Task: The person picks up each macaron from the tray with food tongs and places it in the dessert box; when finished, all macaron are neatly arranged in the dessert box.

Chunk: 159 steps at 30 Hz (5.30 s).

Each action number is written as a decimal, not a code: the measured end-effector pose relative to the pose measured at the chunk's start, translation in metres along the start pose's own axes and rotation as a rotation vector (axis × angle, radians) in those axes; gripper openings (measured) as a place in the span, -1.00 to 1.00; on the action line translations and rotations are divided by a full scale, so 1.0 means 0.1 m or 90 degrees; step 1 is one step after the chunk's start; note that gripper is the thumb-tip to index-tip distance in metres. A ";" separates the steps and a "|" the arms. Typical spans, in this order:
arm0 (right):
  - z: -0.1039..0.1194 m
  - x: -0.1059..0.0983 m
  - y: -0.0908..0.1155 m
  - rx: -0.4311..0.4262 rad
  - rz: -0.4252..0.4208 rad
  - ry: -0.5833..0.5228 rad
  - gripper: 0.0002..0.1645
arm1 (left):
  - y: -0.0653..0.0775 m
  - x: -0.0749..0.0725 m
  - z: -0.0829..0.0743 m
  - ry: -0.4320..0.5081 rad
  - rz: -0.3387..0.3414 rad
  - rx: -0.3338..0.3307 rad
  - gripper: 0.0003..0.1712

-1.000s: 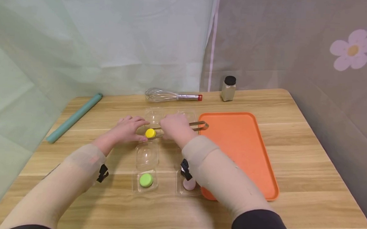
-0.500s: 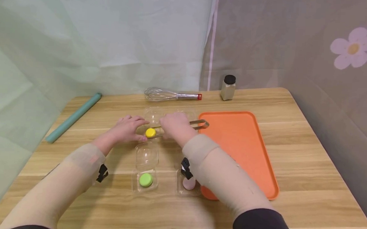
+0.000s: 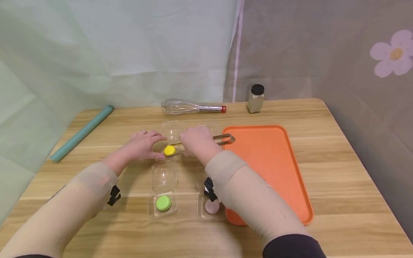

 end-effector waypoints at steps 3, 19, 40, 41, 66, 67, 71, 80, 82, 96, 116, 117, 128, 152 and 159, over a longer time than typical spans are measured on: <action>-0.02 0.00 0.00 0.003 -0.004 0.001 -0.46 | 0.00 0.00 0.00 -0.001 0.002 0.001 -0.13; -0.40 0.09 0.29 0.006 -0.041 -0.061 -0.50 | 0.01 0.01 0.02 -0.003 0.005 0.001 -0.12; -1.12 0.60 0.71 0.042 -0.154 -0.183 -0.40 | 0.01 0.04 0.08 -0.010 0.001 0.001 -0.11; -1.14 0.63 0.73 0.047 -0.157 -0.183 -0.40 | 0.01 0.04 0.08 -0.011 0.002 0.000 -0.11; -1.93 1.30 1.33 0.189 -0.151 -0.216 -0.38 | -0.04 0.06 0.10 -0.018 -0.004 0.002 -0.13; -1.95 1.31 1.35 0.199 -0.152 -0.216 -0.38 | -0.04 0.06 0.09 -0.017 -0.005 0.002 -0.13; -2.02 1.36 1.45 0.222 -0.161 -0.215 -0.39 | -0.04 0.05 0.07 -0.011 -0.006 0.000 -0.13; -2.15 1.54 1.62 0.271 -0.157 -0.258 -0.34 | -0.03 0.04 0.06 -0.008 0.002 0.001 -0.13; -2.17 1.58 1.64 0.279 -0.163 -0.267 -0.32 | -0.03 0.04 0.06 -0.008 0.002 -0.001 -0.13; -2.23 1.90 1.74 0.304 -0.155 -0.322 -0.21 | -0.03 0.05 0.08 -0.013 -0.003 0.004 -0.13; -2.18 2.07 1.82 0.386 -0.150 -0.319 -0.09 | -0.03 0.05 0.05 -0.004 -0.001 0.001 -0.12; -2.17 2.07 1.82 0.391 -0.146 -0.322 -0.08 | -0.03 0.05 0.05 -0.004 0.000 0.001 -0.12; -2.18 2.05 1.83 0.412 -0.121 -0.360 0.07 | -0.03 0.05 0.07 0.020 -0.010 0.013 -0.13; -2.01 1.56 1.62 0.399 -0.159 -0.317 -0.01 | 0.05 0.00 0.10 0.048 -0.047 -0.001 -0.11; -1.75 1.36 1.47 0.338 -0.174 -0.329 -0.06 | 0.11 0.05 -0.08 0.050 -0.031 0.032 -0.03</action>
Point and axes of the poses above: each hand's wrist, its own y-axis away from the middle knuckle, its own x-axis out of the palm, z = x × y, the point moved 2 cm from there along -y, towards the middle knuckle, and after that the axes turned 14 degrees about y, right-handed, at the moved point
